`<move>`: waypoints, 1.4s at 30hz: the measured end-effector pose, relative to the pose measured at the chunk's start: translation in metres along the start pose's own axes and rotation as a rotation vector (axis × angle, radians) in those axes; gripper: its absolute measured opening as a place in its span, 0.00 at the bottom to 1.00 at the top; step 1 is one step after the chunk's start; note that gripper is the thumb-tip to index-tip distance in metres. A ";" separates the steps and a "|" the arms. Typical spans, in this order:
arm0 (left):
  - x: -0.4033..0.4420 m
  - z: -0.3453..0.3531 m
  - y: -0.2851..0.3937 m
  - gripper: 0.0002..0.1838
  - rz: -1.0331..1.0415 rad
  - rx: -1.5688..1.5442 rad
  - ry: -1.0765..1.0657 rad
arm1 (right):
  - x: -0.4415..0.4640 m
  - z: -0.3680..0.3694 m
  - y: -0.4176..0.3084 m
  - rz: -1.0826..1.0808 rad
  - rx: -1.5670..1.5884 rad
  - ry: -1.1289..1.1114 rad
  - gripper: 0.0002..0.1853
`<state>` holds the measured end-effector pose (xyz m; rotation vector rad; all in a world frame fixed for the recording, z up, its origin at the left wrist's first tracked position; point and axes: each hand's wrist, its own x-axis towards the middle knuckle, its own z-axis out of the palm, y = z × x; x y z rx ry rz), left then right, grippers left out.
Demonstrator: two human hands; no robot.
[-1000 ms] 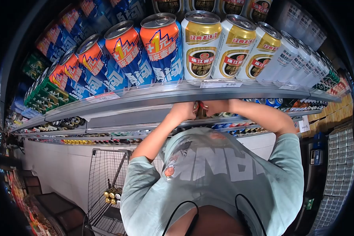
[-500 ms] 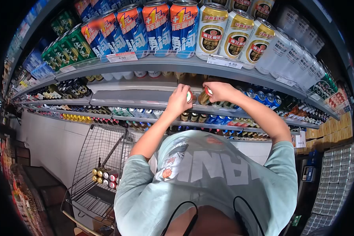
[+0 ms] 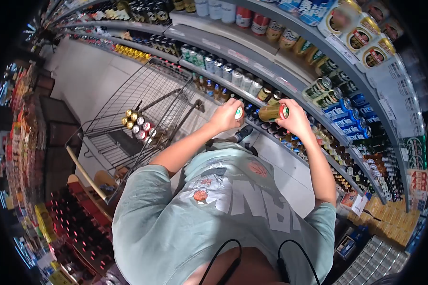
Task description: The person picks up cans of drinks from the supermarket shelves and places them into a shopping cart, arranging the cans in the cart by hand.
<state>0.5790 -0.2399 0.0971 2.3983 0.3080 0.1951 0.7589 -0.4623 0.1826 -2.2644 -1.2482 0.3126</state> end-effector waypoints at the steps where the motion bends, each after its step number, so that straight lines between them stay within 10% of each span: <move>1: -0.021 0.006 -0.008 0.33 -0.033 0.017 -0.043 | -0.012 0.018 -0.002 0.007 0.024 -0.033 0.33; 15: -0.157 0.023 -0.048 0.31 -0.222 -0.018 -0.009 | -0.059 0.103 -0.060 0.009 -0.060 -0.344 0.33; 30: -0.241 -0.141 -0.101 0.32 -0.490 -0.124 0.386 | 0.126 0.189 -0.252 -0.594 0.000 -0.464 0.32; 42: -0.206 -0.241 -0.273 0.29 -0.437 -0.054 0.736 | 0.278 0.324 -0.373 -0.642 -0.012 -0.479 0.32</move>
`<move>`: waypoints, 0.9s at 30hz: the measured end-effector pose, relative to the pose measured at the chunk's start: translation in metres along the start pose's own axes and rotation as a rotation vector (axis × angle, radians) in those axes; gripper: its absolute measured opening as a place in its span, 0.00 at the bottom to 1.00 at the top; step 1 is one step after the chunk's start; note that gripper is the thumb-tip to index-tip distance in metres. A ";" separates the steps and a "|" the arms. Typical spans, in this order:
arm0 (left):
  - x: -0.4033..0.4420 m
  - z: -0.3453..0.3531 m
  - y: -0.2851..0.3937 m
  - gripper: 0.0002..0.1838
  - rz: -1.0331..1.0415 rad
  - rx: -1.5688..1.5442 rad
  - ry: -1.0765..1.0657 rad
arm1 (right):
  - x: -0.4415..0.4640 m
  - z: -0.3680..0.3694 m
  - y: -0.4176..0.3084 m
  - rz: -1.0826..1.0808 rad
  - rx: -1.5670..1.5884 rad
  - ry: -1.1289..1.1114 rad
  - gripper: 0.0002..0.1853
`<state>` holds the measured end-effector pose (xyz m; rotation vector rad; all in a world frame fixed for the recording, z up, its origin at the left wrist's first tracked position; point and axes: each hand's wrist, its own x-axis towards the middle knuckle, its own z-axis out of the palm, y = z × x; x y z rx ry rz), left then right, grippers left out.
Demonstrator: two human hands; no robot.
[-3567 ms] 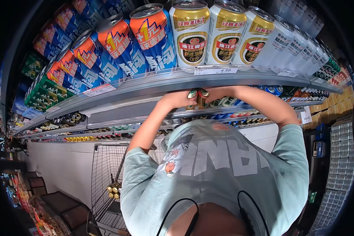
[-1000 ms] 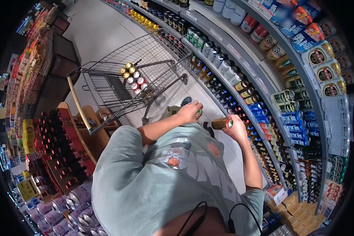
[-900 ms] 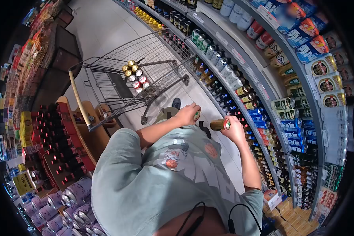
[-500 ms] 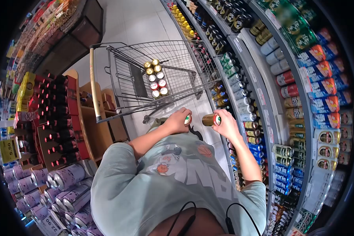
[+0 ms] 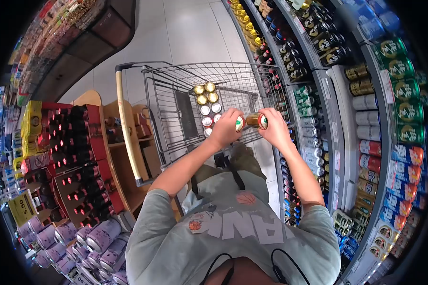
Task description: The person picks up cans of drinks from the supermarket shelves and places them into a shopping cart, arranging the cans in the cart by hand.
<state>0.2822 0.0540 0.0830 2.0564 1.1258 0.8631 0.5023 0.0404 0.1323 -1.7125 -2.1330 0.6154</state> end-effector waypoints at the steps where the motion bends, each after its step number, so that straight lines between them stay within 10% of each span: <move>1: 0.013 0.006 -0.015 0.29 -0.055 0.018 -0.022 | 0.018 0.007 0.008 0.013 -0.005 0.000 0.33; 16: 0.142 0.137 -0.302 0.35 -0.250 0.263 -0.159 | 0.234 0.243 0.196 0.115 0.148 0.025 0.29; 27: 0.133 0.156 -0.353 0.30 -0.278 0.465 -0.218 | 0.255 0.311 0.222 0.030 0.094 -0.100 0.35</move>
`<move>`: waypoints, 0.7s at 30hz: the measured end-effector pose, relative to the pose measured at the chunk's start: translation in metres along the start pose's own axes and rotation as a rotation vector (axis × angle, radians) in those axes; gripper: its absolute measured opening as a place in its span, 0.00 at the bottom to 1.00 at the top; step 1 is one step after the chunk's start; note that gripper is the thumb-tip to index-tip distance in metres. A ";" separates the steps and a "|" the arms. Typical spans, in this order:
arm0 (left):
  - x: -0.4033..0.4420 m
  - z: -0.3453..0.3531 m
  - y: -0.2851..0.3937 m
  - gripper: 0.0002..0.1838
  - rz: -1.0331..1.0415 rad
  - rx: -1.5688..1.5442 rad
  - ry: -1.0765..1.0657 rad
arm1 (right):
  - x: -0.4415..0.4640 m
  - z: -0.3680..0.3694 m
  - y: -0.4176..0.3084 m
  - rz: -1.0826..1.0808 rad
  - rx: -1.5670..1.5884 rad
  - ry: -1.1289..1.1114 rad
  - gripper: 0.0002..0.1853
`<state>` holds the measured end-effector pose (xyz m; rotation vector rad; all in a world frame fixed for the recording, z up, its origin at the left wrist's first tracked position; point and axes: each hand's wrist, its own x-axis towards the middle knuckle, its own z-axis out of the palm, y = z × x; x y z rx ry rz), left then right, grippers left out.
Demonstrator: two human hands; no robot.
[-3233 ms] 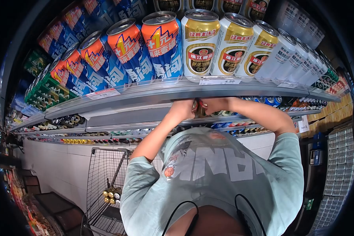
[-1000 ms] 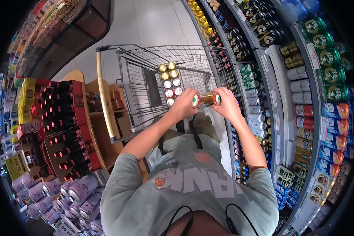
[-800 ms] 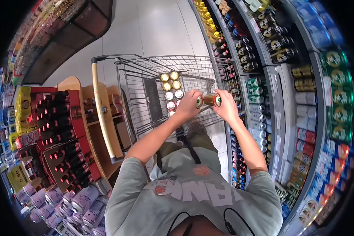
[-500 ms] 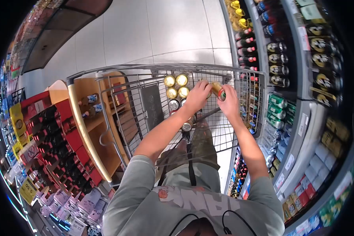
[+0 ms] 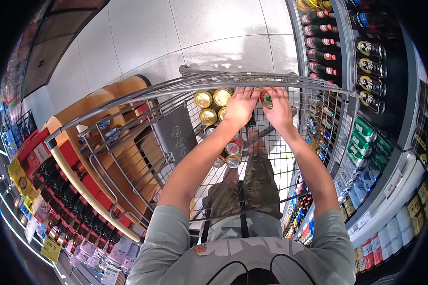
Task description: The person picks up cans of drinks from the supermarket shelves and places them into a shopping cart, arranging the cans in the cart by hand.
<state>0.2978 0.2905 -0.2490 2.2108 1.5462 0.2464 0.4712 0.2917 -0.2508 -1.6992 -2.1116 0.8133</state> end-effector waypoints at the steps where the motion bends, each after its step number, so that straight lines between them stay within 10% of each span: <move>1: -0.001 0.000 -0.003 0.28 0.005 -0.029 0.021 | -0.001 0.002 0.002 -0.001 -0.002 -0.001 0.35; 21: -0.003 -0.003 -0.006 0.30 -0.035 0.072 0.037 | -0.010 0.042 0.010 -0.091 0.219 0.320 0.34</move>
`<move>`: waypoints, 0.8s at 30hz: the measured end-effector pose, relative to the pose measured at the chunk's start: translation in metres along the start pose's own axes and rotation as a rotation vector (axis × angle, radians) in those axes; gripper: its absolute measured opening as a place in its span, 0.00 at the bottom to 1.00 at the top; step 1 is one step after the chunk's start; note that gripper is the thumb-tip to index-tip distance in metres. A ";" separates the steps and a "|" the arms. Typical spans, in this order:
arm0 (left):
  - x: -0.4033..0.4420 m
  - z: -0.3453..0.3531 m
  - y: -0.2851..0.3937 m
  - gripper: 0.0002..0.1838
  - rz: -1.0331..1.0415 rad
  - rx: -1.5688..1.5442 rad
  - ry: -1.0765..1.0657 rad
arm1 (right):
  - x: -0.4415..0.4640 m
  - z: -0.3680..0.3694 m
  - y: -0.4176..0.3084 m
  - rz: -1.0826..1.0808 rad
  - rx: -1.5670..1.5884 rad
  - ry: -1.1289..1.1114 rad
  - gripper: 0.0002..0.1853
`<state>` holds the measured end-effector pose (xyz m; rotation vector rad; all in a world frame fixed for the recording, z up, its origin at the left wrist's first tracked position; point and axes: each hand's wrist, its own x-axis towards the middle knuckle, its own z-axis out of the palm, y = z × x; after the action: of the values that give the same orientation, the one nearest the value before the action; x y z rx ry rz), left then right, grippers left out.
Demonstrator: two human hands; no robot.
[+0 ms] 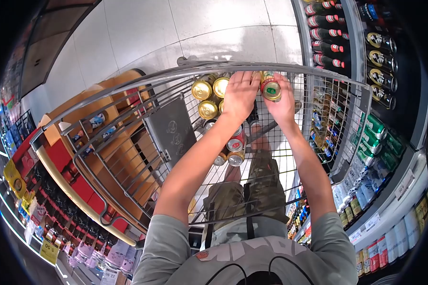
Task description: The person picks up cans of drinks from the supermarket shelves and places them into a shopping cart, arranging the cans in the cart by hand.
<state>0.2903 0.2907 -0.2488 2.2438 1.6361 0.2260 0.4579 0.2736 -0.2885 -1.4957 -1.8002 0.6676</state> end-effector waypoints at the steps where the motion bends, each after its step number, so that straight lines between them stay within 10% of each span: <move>1: 0.000 0.001 0.000 0.29 0.006 -0.002 0.025 | -0.001 0.001 0.000 0.003 0.002 -0.004 0.34; 24: -0.003 0.009 -0.003 0.31 -0.001 -0.025 0.097 | -0.013 0.013 0.009 0.143 0.052 0.025 0.47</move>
<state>0.2899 0.2868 -0.2576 2.2454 1.6732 0.3588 0.4544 0.2633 -0.3056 -1.6019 -1.6554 0.7563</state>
